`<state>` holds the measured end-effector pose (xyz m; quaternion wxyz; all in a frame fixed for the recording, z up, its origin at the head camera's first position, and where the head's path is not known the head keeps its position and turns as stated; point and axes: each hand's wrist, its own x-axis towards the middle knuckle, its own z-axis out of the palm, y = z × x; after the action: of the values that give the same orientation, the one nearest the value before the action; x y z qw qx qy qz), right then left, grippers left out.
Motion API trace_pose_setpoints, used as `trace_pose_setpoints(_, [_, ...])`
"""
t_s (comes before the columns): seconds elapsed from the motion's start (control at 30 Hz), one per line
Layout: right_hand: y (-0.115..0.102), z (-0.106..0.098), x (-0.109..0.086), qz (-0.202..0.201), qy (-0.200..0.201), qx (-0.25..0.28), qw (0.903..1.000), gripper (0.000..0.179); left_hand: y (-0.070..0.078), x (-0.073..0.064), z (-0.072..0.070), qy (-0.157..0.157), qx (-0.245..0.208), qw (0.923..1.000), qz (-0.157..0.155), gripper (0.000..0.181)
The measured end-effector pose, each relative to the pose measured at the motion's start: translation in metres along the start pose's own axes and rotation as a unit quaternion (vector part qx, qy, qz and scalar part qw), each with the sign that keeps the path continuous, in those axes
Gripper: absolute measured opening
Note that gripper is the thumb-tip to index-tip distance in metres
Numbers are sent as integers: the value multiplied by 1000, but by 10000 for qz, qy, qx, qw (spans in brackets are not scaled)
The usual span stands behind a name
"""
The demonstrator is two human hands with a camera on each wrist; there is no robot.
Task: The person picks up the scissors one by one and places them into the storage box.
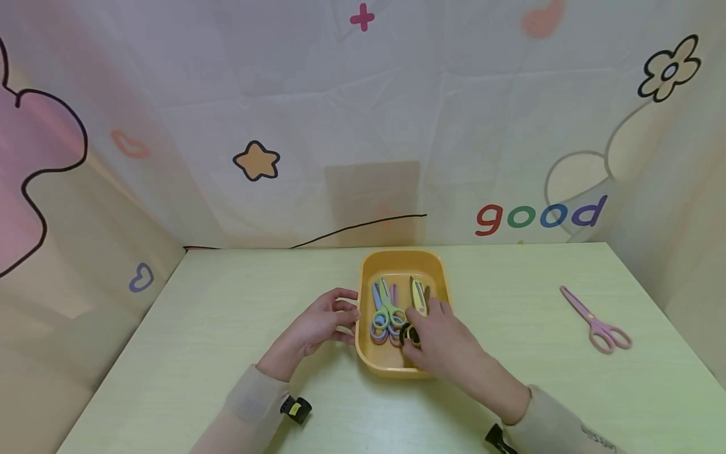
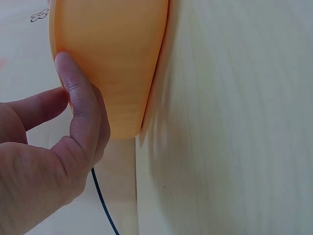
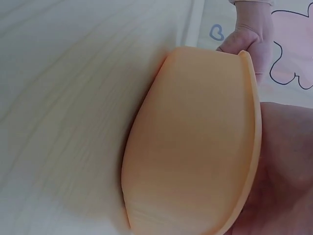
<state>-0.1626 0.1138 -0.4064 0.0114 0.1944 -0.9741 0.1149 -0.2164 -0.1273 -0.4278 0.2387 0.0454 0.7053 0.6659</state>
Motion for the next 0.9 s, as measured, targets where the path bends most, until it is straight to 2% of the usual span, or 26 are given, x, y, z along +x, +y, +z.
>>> trace_pose_setpoints(0.33, [-2,1,-2,-151,89,-235,9996,31,-1,0,0,-4,-16,10000,48,44])
trace_pose_setpoints(0.7, [-2,3,-3,-160,151,-423,9989,39,-2,0,0,-50,-74,9999,66,45])
trace_pose_setpoints(0.9, [-1,2,-4,-229,281,-290,9989,37,-2,0,0,-21,-24,10000,57,45])
